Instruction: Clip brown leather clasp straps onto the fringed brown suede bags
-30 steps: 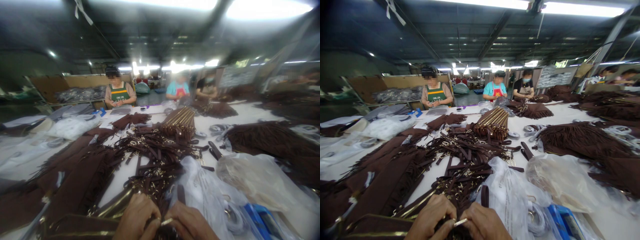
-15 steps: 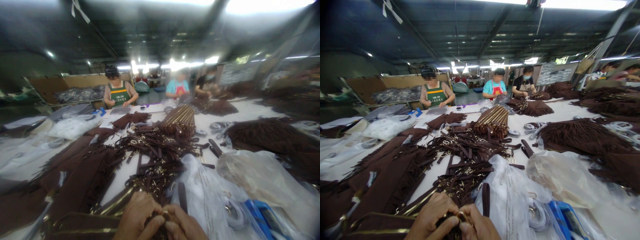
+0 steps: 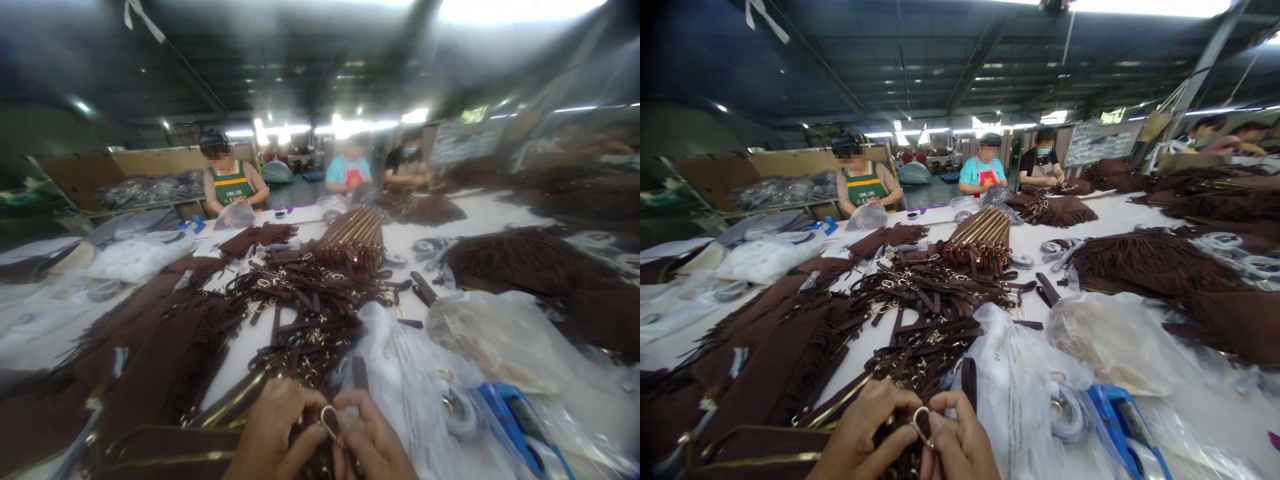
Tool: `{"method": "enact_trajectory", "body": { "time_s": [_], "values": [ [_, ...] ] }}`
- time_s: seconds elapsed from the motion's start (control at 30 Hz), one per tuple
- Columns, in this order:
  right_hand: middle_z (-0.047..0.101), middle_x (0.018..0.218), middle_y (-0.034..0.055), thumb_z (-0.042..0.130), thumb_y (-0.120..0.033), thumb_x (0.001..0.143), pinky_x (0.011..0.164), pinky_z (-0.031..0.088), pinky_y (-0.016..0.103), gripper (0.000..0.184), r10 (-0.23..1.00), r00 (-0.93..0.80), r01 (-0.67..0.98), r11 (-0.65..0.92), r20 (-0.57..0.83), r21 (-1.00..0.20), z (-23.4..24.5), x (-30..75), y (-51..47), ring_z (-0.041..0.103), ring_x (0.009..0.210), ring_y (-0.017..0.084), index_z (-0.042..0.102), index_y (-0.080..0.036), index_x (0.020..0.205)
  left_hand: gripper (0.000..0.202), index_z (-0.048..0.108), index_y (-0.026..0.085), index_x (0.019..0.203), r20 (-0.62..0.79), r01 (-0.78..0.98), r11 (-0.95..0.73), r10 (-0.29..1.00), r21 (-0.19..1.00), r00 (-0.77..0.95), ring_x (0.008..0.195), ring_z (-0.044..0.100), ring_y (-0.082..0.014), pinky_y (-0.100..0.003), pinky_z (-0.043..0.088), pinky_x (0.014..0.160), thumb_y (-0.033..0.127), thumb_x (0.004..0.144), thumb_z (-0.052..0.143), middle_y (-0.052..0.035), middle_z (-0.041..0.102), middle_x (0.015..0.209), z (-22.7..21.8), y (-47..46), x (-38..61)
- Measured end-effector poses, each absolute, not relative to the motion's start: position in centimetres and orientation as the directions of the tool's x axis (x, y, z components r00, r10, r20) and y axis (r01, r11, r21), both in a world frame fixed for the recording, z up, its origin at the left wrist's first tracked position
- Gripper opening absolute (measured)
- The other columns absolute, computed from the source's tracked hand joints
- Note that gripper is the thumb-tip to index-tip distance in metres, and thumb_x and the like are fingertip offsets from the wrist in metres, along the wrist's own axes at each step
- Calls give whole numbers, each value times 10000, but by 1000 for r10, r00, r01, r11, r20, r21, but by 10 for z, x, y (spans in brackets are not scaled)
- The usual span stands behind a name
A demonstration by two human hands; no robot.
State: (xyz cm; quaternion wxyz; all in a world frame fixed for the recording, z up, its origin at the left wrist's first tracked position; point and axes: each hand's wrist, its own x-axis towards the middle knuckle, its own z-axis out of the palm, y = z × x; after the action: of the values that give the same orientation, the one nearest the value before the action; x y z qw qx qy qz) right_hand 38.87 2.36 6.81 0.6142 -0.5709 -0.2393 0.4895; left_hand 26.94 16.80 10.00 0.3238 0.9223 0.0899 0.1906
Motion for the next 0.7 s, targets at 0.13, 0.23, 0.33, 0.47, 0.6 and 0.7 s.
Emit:
{"method": "enact_trajectory", "body": {
  "time_s": [0.13,0.23,0.33,0.47,0.6,0.7],
  "values": [
    [560,498,-60,565,-741,797,425,248,174,562,918,299,-455,-103,-261,-885,54,394,29,379,382,63,483,-194,898,119,598,242,1068,369,-58,-836,177,546,912,846,580,-180,-318,376,777,282,970,544,5,677,924,97,170,270],
    [559,502,-48,593,-776,742,445,278,181,602,938,231,-463,-128,-259,-877,46,397,30,408,410,66,493,-189,832,83,601,217,939,381,-120,-878,76,464,921,801,572,-179,-319,362,743,239,973,529,7,669,843,97,173,272],
    [574,576,-33,576,-776,775,457,273,184,615,941,210,-411,-161,-265,-897,47,400,25,418,449,61,522,-172,875,119,598,206,906,374,-104,-892,77,440,924,791,565,-183,-320,362,721,235,978,508,-6,655,817,99,173,273],
    [559,659,-37,636,-750,761,463,238,181,643,961,165,-369,-148,-221,-918,57,405,18,380,484,48,541,-155,986,135,598,203,909,398,-111,-889,85,444,913,784,565,-182,-321,371,711,233,980,487,-10,650,800,99,171,273],
    [524,684,-43,626,-724,793,518,254,195,626,966,149,-345,-148,-210,-927,64,406,15,382,540,59,550,-148,1026,128,593,202,904,380,-102,-889,85,447,921,793,565,-183,-326,369,725,239,979,496,-10,652,810,98,172,273],
    [490,679,-51,612,-726,801,551,267,213,608,962,180,-329,-137,-204,-934,65,403,15,379,569,74,549,-158,1009,104,587,201,903,413,-138,-885,66,445,908,779,564,-180,-326,360,721,225,972,512,-3,653,807,98,173,274]
  ]
}}
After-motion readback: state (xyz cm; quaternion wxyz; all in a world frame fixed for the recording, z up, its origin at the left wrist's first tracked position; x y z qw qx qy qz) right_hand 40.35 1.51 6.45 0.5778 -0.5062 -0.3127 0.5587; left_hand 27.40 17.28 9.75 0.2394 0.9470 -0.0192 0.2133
